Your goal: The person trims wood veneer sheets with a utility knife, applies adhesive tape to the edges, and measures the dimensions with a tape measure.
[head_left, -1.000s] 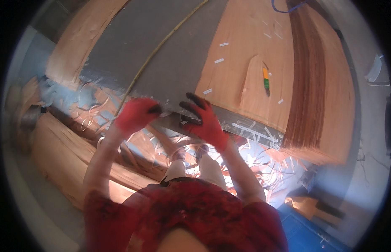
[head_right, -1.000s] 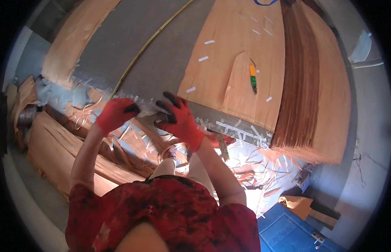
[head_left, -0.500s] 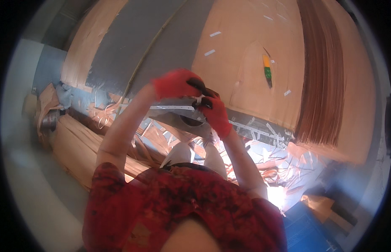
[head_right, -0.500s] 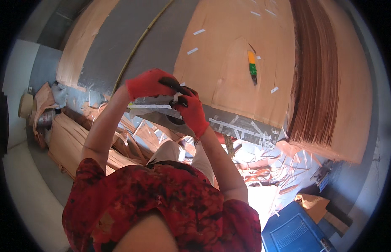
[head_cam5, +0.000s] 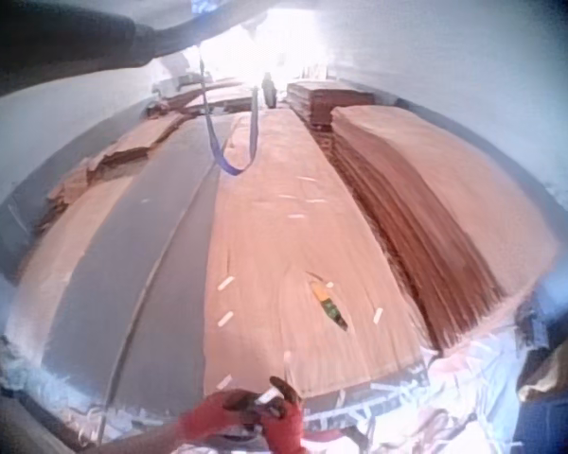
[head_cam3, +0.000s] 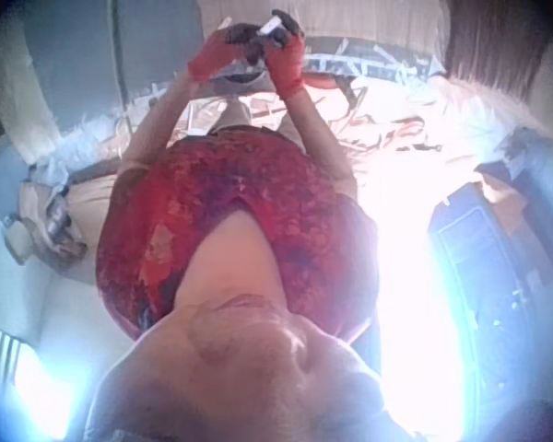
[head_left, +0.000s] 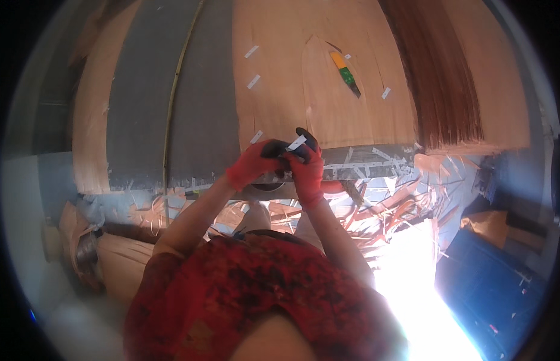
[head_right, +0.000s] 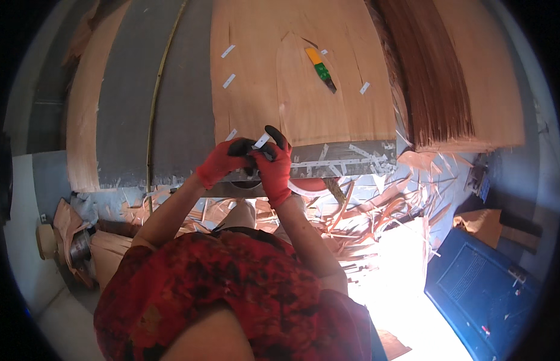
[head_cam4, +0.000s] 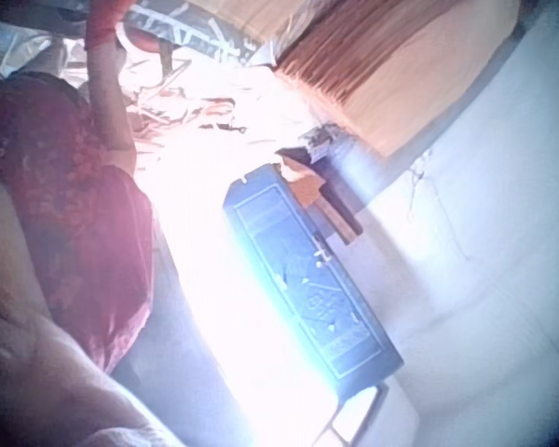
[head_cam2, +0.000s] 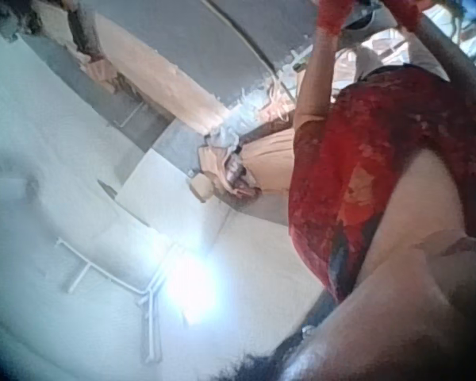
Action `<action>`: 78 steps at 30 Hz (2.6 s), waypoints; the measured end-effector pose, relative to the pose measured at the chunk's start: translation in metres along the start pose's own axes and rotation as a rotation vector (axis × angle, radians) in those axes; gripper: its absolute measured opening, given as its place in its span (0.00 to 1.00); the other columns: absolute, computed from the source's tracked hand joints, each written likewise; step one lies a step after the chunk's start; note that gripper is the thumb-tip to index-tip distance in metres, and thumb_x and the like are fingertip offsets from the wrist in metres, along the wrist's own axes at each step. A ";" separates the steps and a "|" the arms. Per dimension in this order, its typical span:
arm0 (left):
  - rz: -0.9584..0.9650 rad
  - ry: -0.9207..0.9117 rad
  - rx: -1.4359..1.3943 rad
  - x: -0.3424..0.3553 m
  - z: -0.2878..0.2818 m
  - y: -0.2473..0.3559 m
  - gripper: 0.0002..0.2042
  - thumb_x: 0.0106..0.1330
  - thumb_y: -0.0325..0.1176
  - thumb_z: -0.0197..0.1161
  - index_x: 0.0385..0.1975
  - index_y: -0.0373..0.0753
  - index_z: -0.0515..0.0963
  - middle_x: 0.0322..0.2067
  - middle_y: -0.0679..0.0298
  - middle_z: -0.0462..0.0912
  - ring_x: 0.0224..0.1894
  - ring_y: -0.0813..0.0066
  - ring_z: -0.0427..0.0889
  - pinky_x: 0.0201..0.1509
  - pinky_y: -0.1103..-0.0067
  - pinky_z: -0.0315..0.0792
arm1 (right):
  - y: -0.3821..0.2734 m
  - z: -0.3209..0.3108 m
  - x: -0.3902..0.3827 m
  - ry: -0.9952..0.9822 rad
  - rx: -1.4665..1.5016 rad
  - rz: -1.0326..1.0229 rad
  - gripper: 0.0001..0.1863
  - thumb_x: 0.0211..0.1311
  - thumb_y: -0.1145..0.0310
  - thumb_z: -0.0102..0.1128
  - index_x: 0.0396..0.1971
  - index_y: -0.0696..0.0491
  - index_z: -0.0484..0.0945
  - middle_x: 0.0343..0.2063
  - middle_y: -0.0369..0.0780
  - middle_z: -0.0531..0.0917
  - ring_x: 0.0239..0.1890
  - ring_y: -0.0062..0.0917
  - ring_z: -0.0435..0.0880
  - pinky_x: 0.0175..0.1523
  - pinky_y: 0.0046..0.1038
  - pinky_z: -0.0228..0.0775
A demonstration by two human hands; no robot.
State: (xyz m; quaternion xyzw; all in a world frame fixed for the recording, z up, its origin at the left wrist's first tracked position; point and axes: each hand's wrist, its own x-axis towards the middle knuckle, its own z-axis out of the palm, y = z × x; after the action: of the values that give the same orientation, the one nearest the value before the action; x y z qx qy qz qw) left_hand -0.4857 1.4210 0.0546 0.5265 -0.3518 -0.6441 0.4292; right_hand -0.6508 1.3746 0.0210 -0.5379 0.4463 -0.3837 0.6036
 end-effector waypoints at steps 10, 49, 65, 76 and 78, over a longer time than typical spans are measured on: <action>-0.174 0.015 0.244 0.005 -0.061 0.009 0.09 0.66 0.31 0.63 0.40 0.34 0.84 0.28 0.66 0.84 0.31 0.80 0.81 0.37 0.79 0.73 | 0.045 -0.078 0.041 0.143 -0.749 -0.372 0.26 0.48 0.76 0.67 0.52 0.48 0.80 0.59 0.40 0.76 0.60 0.42 0.71 0.65 0.40 0.66; -0.384 0.024 0.039 0.068 -0.034 -0.047 0.13 0.62 0.35 0.66 0.39 0.31 0.84 0.31 0.59 0.86 0.29 0.72 0.85 0.33 0.77 0.78 | 0.086 -0.059 0.027 -0.011 -1.342 -0.612 0.34 0.59 0.68 0.53 0.68 0.33 0.66 0.67 0.36 0.67 0.67 0.56 0.60 0.58 0.55 0.65; -0.267 -0.039 1.024 0.098 -0.061 0.030 0.09 0.62 0.35 0.64 0.36 0.37 0.84 0.27 0.59 0.86 0.27 0.73 0.85 0.31 0.76 0.78 | 0.101 -0.053 0.033 -0.012 -1.338 -0.631 0.25 0.57 0.64 0.55 0.57 0.29 0.76 0.68 0.35 0.66 0.66 0.64 0.58 0.59 0.57 0.67; -0.218 -0.343 0.383 0.231 0.098 -0.005 0.07 0.61 0.28 0.65 0.33 0.31 0.81 0.27 0.56 0.86 0.22 0.69 0.84 0.25 0.73 0.76 | 0.092 -0.041 0.026 -0.074 -1.122 -0.407 0.24 0.62 0.64 0.50 0.59 0.37 0.77 0.63 0.39 0.72 0.68 0.60 0.58 0.66 0.57 0.56; -0.423 -0.280 0.459 0.240 0.127 0.010 0.09 0.62 0.31 0.66 0.32 0.30 0.80 0.26 0.56 0.85 0.20 0.67 0.84 0.18 0.72 0.74 | 0.087 -0.052 0.020 -0.136 -1.291 -0.380 0.24 0.62 0.64 0.50 0.59 0.37 0.77 0.61 0.39 0.73 0.69 0.60 0.58 0.68 0.58 0.53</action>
State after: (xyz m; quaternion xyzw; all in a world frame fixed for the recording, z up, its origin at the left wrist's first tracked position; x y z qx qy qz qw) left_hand -0.6267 1.1964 -0.0017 0.5771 -0.4261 -0.6889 0.1040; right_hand -0.6957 1.3505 -0.0688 -0.8827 0.4445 -0.1051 0.1102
